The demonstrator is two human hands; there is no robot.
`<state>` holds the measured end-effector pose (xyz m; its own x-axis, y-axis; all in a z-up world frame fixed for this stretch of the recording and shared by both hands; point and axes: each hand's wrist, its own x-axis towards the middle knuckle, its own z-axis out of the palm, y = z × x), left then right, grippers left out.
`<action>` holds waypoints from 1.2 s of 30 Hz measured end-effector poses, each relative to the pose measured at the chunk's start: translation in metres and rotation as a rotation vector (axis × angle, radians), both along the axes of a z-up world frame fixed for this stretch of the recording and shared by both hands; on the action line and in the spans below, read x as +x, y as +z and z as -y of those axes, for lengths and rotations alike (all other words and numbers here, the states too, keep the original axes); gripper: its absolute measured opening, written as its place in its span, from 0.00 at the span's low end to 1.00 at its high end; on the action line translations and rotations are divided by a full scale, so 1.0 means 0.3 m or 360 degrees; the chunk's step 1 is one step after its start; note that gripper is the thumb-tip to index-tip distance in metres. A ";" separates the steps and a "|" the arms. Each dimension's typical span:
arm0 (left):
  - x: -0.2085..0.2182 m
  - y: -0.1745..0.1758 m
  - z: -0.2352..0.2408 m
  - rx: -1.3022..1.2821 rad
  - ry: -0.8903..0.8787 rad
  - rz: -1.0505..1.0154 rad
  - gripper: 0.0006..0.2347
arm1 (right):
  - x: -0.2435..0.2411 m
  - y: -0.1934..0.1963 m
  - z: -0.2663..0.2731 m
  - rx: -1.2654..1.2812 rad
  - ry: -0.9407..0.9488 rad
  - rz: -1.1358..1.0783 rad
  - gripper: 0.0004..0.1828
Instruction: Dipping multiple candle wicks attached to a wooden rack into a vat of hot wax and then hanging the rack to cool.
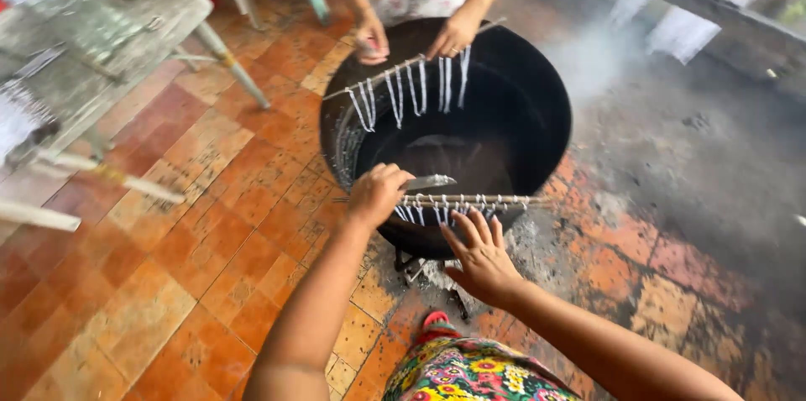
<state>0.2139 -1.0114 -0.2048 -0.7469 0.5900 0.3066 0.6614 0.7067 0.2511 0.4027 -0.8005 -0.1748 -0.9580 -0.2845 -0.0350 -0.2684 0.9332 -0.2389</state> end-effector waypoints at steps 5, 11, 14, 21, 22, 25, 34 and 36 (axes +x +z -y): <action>-0.129 -0.020 0.028 -0.0018 -0.0125 -0.0095 0.05 | 0.003 -0.172 -0.121 -0.0897 -0.0847 -0.0411 0.34; -0.098 0.066 0.275 -0.0021 0.0501 0.0091 0.05 | -0.043 -0.321 -0.295 -0.2181 -0.1960 -0.0361 0.30; -0.077 0.006 0.388 0.0084 0.0822 0.0339 0.11 | -0.124 -0.450 -0.378 -0.2314 -0.2124 -0.0140 0.31; -0.022 -0.080 0.419 0.0507 0.0994 0.0884 0.19 | -0.236 -0.461 -0.419 -0.2307 -0.2160 -0.0179 0.31; -0.025 -0.099 0.417 0.0511 0.0990 0.0892 0.19 | -0.248 -0.462 -0.426 -0.2298 -0.2166 -0.0183 0.31; -0.045 -0.156 0.399 0.0453 0.1100 0.0836 0.18 | -0.275 -0.469 -0.448 -0.1947 -0.2188 -0.0159 0.31; -0.059 -0.240 0.367 0.0638 0.1182 0.0690 0.19 | -0.310 -0.468 -0.419 -0.1974 -0.2300 -0.0190 0.28; -0.070 -0.252 0.369 0.0584 0.1231 0.0774 0.21 | -0.309 -0.406 -0.392 -0.2074 -0.2332 -0.0159 0.29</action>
